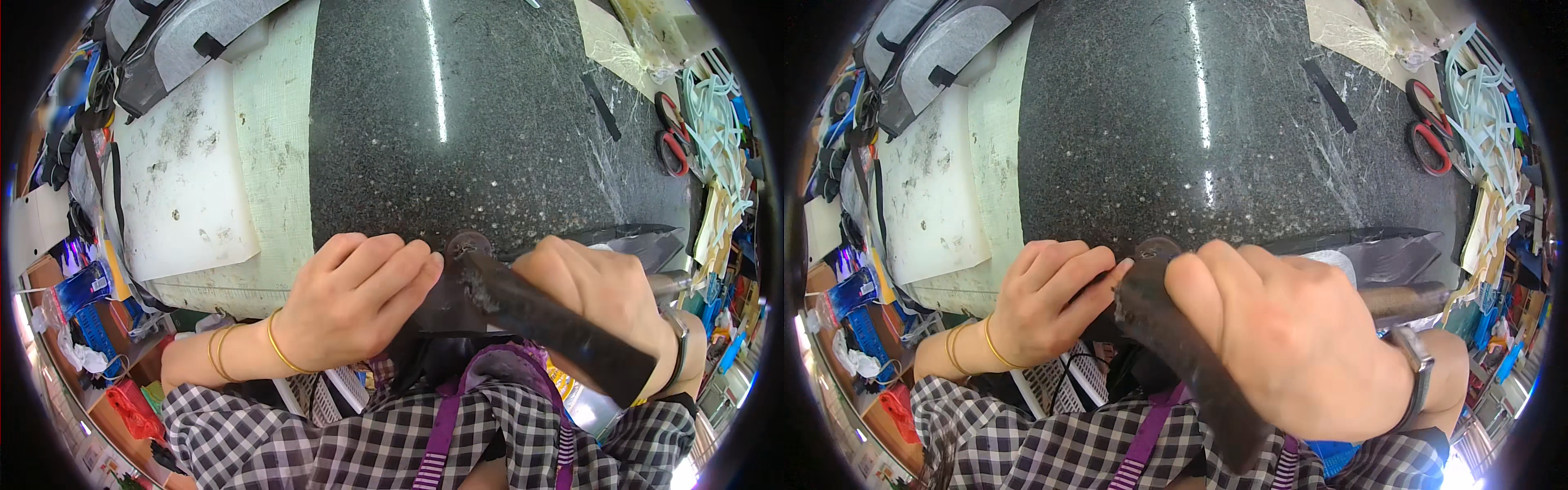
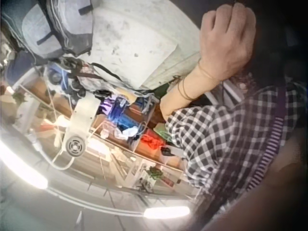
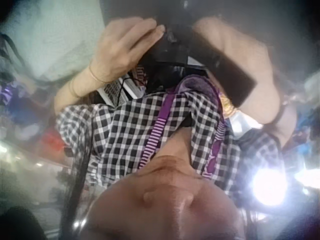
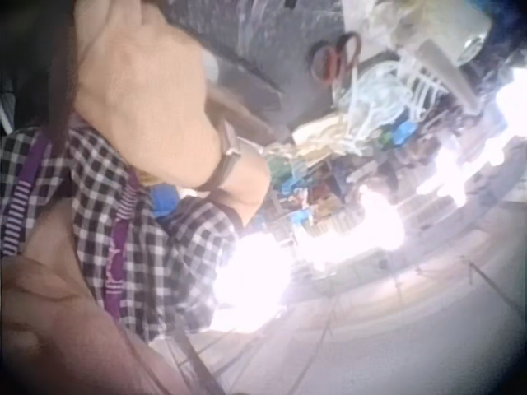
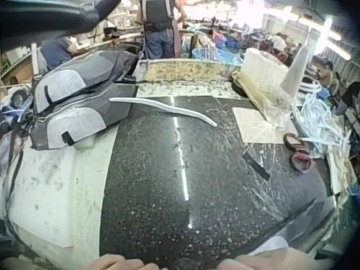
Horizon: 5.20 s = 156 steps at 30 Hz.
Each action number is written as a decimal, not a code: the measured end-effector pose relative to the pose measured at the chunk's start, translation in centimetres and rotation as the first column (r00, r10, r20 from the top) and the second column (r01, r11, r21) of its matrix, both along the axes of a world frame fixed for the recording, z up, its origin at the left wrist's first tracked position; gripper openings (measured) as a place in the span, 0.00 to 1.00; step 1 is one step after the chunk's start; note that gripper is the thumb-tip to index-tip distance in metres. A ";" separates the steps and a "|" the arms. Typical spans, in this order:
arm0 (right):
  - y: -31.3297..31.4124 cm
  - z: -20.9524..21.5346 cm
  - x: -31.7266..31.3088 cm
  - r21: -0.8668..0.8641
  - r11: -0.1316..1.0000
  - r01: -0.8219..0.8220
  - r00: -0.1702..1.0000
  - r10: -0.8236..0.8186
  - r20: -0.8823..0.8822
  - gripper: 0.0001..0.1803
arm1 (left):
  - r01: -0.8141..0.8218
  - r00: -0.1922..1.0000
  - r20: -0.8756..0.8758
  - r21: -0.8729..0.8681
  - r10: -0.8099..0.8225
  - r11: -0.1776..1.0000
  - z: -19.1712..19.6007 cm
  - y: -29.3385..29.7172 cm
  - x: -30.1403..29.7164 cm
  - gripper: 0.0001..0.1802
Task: Using a hammer and marking tool to prepare and align leather components for shoe assembly.
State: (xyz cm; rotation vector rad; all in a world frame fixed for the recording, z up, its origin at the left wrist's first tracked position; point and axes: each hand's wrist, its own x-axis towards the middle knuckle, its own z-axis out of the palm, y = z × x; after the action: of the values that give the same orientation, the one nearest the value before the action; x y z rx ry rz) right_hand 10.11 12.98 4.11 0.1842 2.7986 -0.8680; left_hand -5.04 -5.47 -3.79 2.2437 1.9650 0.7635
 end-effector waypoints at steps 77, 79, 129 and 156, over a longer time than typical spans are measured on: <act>-0.5 -5.2 -1.3 -0.622 0.720 0.308 0.947 -0.167 0.276 0.15 | -0.083 0.992 -0.108 -0.103 0.071 0.991 -1.2 -1.7 2.2 0.28; -0.2 -4.1 -1.3 -0.214 0.974 -0.079 0.995 0.090 0.042 0.12 | -0.054 0.996 -0.070 -0.112 0.046 0.992 -0.9 -1.3 1.8 0.28; 5.1 -2.9 12.7 -0.200 0.980 0.013 0.941 -0.080 -0.330 0.15 | -0.094 0.979 -0.205 -0.401 0.011 0.911 3.4 3.7 10.5 0.19; 5.9 -4.2 11.8 -0.045 0.962 0.270 0.952 -0.260 0.162 0.11 | 0.091 0.970 -0.187 -0.312 -0.156 0.946 1.4 6.5 14.5 0.25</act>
State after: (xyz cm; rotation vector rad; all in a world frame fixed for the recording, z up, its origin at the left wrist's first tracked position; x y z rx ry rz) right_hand 21.90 18.93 -0.12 0.6028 2.6330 -0.9571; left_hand 9.50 1.02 -2.38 2.3059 1.8455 0.2000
